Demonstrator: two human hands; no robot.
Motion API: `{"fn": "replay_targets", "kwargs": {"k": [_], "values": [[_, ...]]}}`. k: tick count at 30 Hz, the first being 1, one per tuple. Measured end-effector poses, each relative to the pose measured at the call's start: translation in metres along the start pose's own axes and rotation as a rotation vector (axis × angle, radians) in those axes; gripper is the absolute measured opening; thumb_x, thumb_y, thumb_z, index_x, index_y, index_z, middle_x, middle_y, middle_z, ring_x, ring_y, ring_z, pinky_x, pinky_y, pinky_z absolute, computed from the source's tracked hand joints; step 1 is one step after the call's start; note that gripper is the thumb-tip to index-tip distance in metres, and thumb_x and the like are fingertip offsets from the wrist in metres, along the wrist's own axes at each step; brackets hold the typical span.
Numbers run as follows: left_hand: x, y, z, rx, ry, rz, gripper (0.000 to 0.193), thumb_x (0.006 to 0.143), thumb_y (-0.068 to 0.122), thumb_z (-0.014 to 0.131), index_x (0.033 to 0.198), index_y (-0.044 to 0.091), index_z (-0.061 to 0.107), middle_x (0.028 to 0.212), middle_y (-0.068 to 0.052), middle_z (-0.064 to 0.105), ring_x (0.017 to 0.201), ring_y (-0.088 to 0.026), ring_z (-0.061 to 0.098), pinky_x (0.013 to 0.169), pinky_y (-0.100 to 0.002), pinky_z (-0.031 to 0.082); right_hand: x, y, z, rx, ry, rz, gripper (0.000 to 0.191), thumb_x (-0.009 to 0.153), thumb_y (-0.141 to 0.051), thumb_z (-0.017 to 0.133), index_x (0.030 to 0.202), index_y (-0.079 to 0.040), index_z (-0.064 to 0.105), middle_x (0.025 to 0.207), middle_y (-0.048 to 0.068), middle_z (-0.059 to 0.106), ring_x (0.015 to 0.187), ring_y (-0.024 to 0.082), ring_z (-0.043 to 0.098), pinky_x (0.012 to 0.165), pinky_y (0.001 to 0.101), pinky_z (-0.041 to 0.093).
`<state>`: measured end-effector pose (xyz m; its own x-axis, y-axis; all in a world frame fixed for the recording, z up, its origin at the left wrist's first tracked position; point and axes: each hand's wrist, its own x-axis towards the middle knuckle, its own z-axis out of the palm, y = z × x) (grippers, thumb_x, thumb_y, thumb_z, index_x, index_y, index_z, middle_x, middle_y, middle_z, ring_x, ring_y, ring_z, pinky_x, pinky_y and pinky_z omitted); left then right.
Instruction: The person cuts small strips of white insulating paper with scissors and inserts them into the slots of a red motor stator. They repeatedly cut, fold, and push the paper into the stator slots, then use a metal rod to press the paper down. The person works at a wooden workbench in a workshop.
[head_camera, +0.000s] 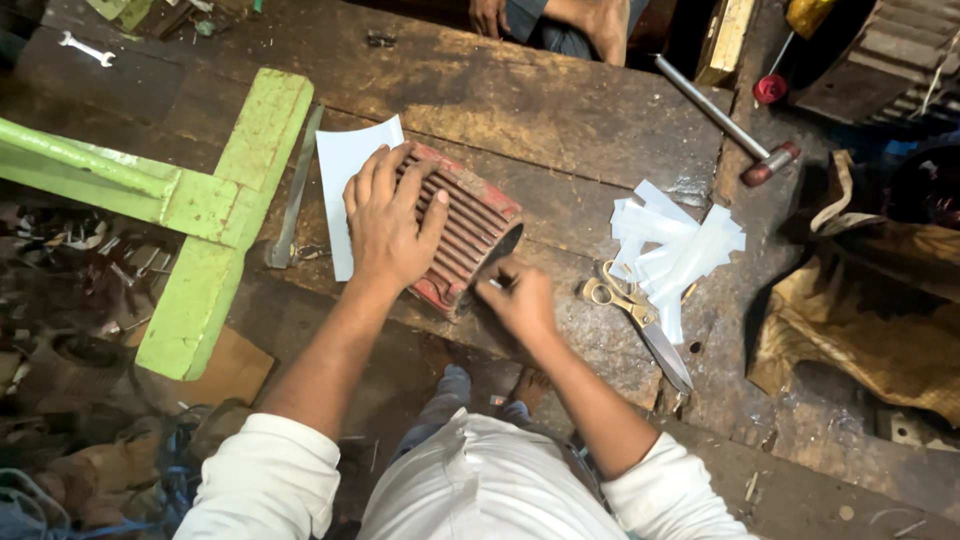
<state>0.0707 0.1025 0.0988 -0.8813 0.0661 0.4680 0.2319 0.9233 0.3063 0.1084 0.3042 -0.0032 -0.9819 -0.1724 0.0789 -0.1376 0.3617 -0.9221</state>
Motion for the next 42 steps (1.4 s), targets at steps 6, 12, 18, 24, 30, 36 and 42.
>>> {"fn": "replay_targets", "kwargs": {"k": [6,12,18,24,30,36,42], "values": [[0.001,0.002,-0.001,-0.02,0.03,0.01,0.037,0.099,0.035,0.061,0.129,0.014,0.068,0.148,-0.017,0.053,0.142,-0.04,0.041,0.116,-0.056,0.026,-0.012,0.01,-0.007,-0.028,-0.01,-0.005,0.013,0.077,-0.014,0.079,0.087,-0.006,0.077,0.091,0.012,0.074,0.081,0.026,0.072,0.073,0.0357,0.055],[0.002,-0.012,-0.003,-0.03,-0.072,0.019,0.044,0.104,0.04,0.059,0.133,0.007,0.063,0.148,-0.02,0.05,0.143,-0.042,0.039,0.116,-0.06,0.026,-0.007,0.012,0.012,-0.041,0.043,-0.091,0.021,0.075,-0.013,0.081,0.091,-0.002,0.073,0.09,0.013,0.068,0.08,0.026,0.068,0.07,0.0356,0.053],[-0.015,-0.062,-0.014,-0.438,-0.212,-0.53,0.061,0.1,0.051,0.051,0.136,0.002,0.053,0.121,-0.02,0.068,0.109,-0.031,0.068,0.098,-0.041,0.052,-0.007,0.018,0.01,-0.003,0.048,-0.093,0.019,0.072,-0.014,0.08,0.086,-0.003,0.073,0.082,0.011,0.067,0.074,0.024,0.067,0.067,0.0347,0.053],[-0.022,-0.097,0.004,-0.61,-0.342,-0.577,0.076,0.102,0.06,0.047,0.145,-0.003,0.048,0.127,-0.017,0.067,0.121,-0.025,0.064,0.107,-0.037,0.044,0.001,0.02,0.015,0.042,-0.033,-0.008,0.021,0.077,-0.019,0.082,0.09,-0.005,0.074,0.079,0.01,0.07,0.069,0.021,0.067,0.065,0.0344,0.052],[-0.023,-0.1,0.008,-0.773,-0.392,-0.516,0.08,0.1,0.066,0.04,0.142,-0.001,0.055,0.136,-0.014,0.065,0.128,-0.021,0.056,0.112,-0.035,0.04,-0.002,0.011,0.017,-0.086,0.103,-0.126,0.029,0.078,-0.02,0.084,0.09,-0.002,0.065,0.085,0.014,0.067,0.078,0.032,0.066,0.07,0.0392,0.051],[-0.024,-0.093,0.004,-0.78,-0.346,-0.497,0.079,0.101,0.064,0.041,0.143,-0.001,0.053,0.138,-0.014,0.062,0.129,-0.023,0.055,0.111,-0.036,0.038,0.008,0.017,0.018,-0.076,0.023,-0.104,0.036,0.075,-0.02,0.087,0.088,0.0,0.06,0.084,0.018,0.064,0.078,0.038,0.064,0.071,0.0445,0.051],[-0.029,-0.097,0.01,-0.739,-0.286,-0.437,0.079,0.103,0.065,0.039,0.142,-0.002,0.053,0.137,-0.015,0.064,0.128,-0.024,0.057,0.111,-0.037,0.04,0.016,0.022,0.026,-0.159,0.073,-0.133,0.031,0.078,-0.019,0.085,0.091,-0.002,0.062,0.088,0.018,0.066,0.083,0.039,0.065,0.072,0.0446,0.051]]}}
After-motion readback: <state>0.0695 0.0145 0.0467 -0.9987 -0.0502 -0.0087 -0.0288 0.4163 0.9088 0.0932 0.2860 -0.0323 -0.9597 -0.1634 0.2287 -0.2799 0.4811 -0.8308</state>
